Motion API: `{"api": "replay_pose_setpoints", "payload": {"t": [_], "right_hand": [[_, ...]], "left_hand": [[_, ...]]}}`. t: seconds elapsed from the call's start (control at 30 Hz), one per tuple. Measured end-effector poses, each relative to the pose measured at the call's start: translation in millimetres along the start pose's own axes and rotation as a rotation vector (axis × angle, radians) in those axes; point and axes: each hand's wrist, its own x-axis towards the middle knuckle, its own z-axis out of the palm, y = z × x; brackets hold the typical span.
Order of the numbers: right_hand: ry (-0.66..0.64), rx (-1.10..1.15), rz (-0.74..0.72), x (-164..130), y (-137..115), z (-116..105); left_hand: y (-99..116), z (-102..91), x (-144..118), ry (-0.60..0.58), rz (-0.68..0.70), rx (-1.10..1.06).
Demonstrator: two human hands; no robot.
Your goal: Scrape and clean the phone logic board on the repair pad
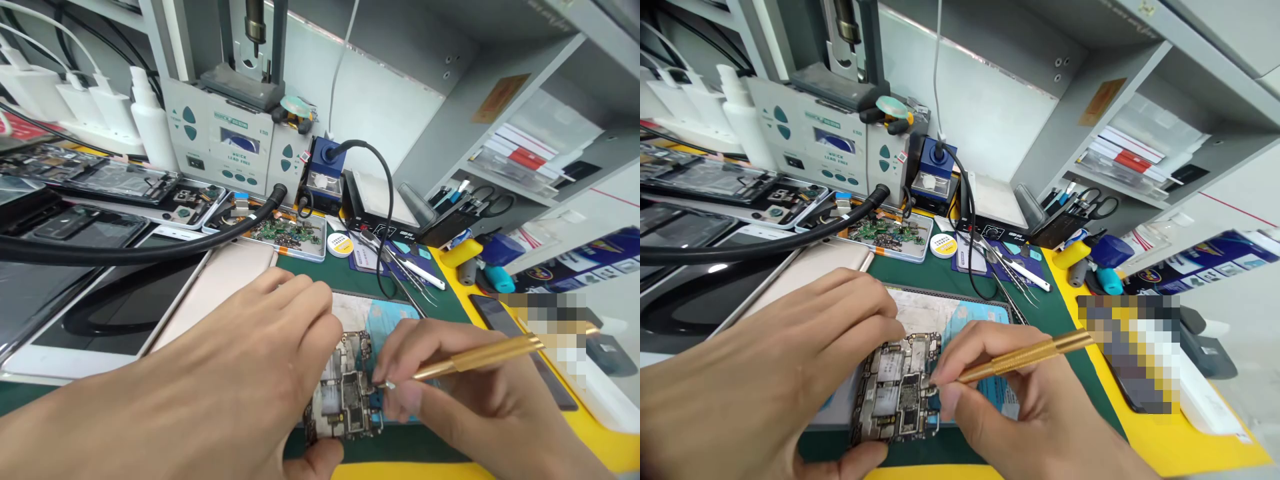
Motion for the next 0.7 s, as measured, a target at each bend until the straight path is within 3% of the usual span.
{"api": "replay_pose_setpoints", "payload": {"t": [0.1, 0.27, 0.53, 0.7], "right_hand": [[0.043, -0.058, -0.101, -1.2, 1.6, 3.5], [0.103, -0.141, -0.285, 2.2, -5.4, 9.3], [0.147, -0.363, -0.326, 14.6, -17.0, 17.4], [0.139, -0.443, -0.363, 3.0, -12.1, 14.7]], "left_hand": [[-2.7, -3.0, -1.5, -0.004, -0.001, 0.030], [-10.7, -20.5, 3.8, -0.166, 0.113, 0.042], [-9.6, -21.5, 6.4, -0.153, 0.151, 0.033], [-9.1, -20.6, 7.4, -0.138, 0.171, 0.061]]}}
